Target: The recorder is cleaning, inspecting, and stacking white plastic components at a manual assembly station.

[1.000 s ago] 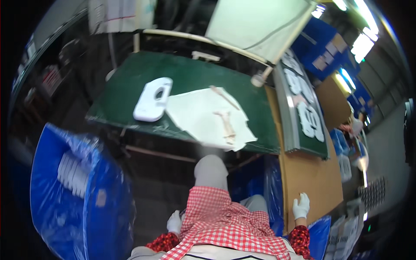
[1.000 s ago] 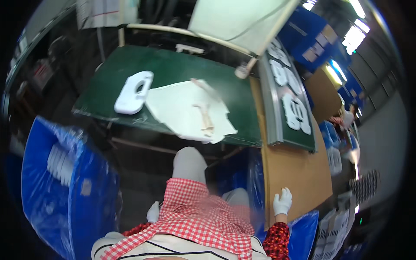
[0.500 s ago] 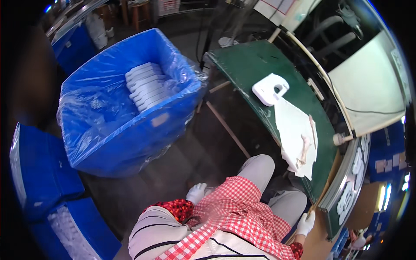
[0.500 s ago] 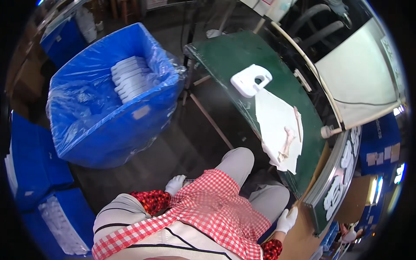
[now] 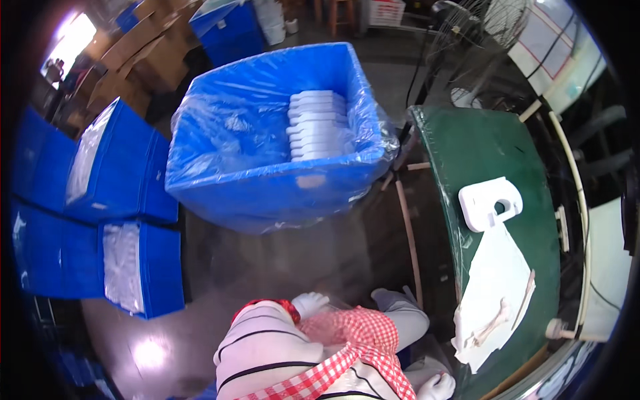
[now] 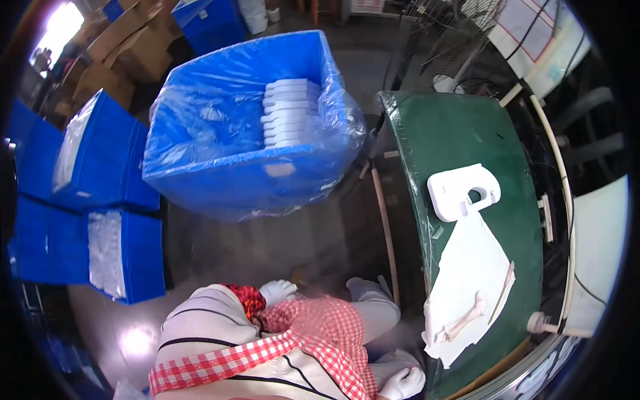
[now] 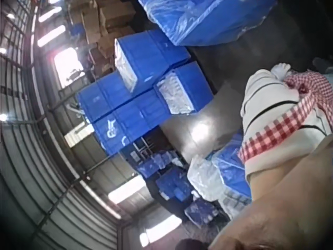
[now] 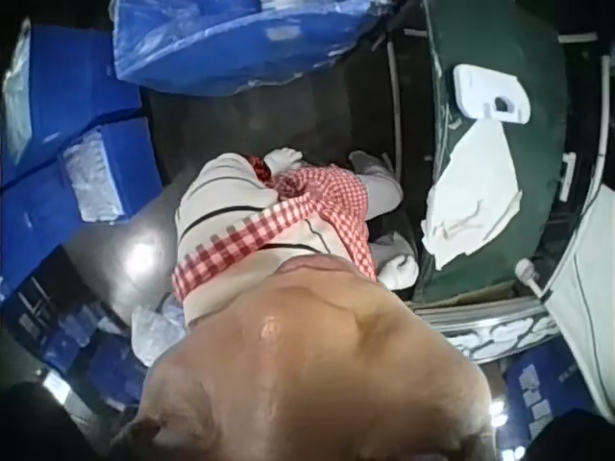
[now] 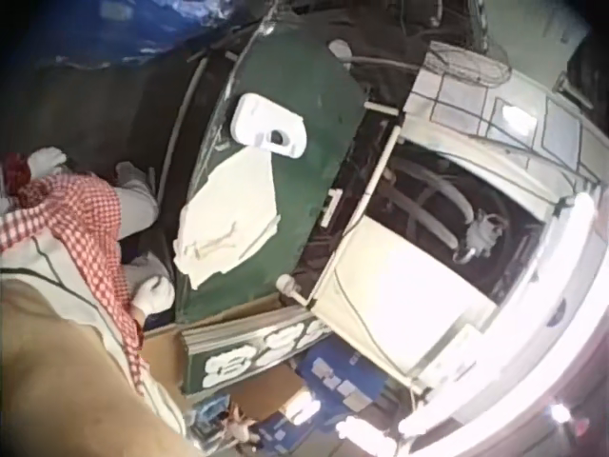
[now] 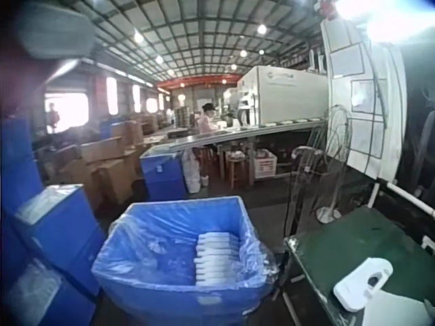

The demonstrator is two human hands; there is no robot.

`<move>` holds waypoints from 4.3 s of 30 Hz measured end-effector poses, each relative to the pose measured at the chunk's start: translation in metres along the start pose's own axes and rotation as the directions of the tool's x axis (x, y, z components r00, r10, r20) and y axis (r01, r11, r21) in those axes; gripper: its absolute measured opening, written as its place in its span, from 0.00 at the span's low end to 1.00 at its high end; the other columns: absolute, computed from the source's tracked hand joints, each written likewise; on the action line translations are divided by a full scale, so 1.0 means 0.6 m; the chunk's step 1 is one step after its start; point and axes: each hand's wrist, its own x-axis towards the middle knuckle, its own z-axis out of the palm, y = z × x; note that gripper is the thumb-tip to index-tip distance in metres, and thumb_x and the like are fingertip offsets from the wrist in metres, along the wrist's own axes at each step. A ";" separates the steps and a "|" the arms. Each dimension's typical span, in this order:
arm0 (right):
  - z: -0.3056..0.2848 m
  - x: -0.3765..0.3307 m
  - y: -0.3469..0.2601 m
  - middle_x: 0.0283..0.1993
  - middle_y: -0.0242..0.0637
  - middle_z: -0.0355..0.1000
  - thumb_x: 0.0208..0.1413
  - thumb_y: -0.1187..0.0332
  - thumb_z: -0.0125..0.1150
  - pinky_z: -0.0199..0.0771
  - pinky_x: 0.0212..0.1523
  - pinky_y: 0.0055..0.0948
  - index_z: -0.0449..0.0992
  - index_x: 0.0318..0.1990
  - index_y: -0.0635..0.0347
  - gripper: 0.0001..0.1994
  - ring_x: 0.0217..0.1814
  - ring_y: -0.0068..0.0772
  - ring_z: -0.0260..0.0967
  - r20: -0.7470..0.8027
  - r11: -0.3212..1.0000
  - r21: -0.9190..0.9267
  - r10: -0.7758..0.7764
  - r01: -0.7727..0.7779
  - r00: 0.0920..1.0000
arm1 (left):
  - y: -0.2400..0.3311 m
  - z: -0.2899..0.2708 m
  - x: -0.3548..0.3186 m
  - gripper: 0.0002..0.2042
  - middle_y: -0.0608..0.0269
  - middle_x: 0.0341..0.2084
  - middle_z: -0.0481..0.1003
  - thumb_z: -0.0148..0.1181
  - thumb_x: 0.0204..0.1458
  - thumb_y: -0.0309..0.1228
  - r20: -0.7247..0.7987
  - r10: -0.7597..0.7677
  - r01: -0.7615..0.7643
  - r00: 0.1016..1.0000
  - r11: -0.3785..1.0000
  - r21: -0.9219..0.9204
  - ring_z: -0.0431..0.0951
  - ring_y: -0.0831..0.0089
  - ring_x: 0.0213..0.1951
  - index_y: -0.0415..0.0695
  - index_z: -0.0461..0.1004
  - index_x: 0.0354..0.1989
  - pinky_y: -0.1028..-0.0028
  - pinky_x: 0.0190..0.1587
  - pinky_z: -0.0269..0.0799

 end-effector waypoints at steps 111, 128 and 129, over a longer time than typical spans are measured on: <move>0.035 -0.126 0.054 0.29 0.35 0.72 0.44 0.69 0.53 0.69 0.40 0.36 0.74 0.25 0.55 0.04 0.37 0.39 0.69 -0.373 0.734 0.494 0.663 -0.466 0.649 | 0.645 -0.020 0.217 0.08 0.59 0.19 0.72 0.56 0.42 0.32 0.141 0.989 -0.998 0.042 0.036 0.045 0.72 0.56 0.29 0.46 0.68 0.16 0.58 0.33 0.63; 0.153 -0.146 0.090 0.46 0.52 0.72 0.56 0.56 0.47 0.68 0.50 0.40 0.75 0.43 0.61 0.18 0.51 0.50 0.69 0.423 -0.140 0.727 0.862 -0.672 0.278 | 0.614 -0.072 0.226 0.06 0.58 0.17 0.71 0.58 0.44 0.29 0.040 0.984 -0.979 0.176 0.179 -0.095 0.72 0.57 0.27 0.44 0.72 0.19 0.61 0.32 0.66; 0.211 -0.166 0.092 0.51 0.53 0.69 0.56 0.55 0.46 0.65 0.54 0.40 0.73 0.47 0.62 0.21 0.55 0.51 0.66 0.538 -0.158 0.644 0.789 -0.748 0.296 | 0.614 -0.084 0.223 0.04 0.56 0.18 0.72 0.58 0.44 0.29 0.053 0.978 -0.974 0.203 0.207 -0.089 0.73 0.57 0.26 0.43 0.74 0.21 0.63 0.31 0.67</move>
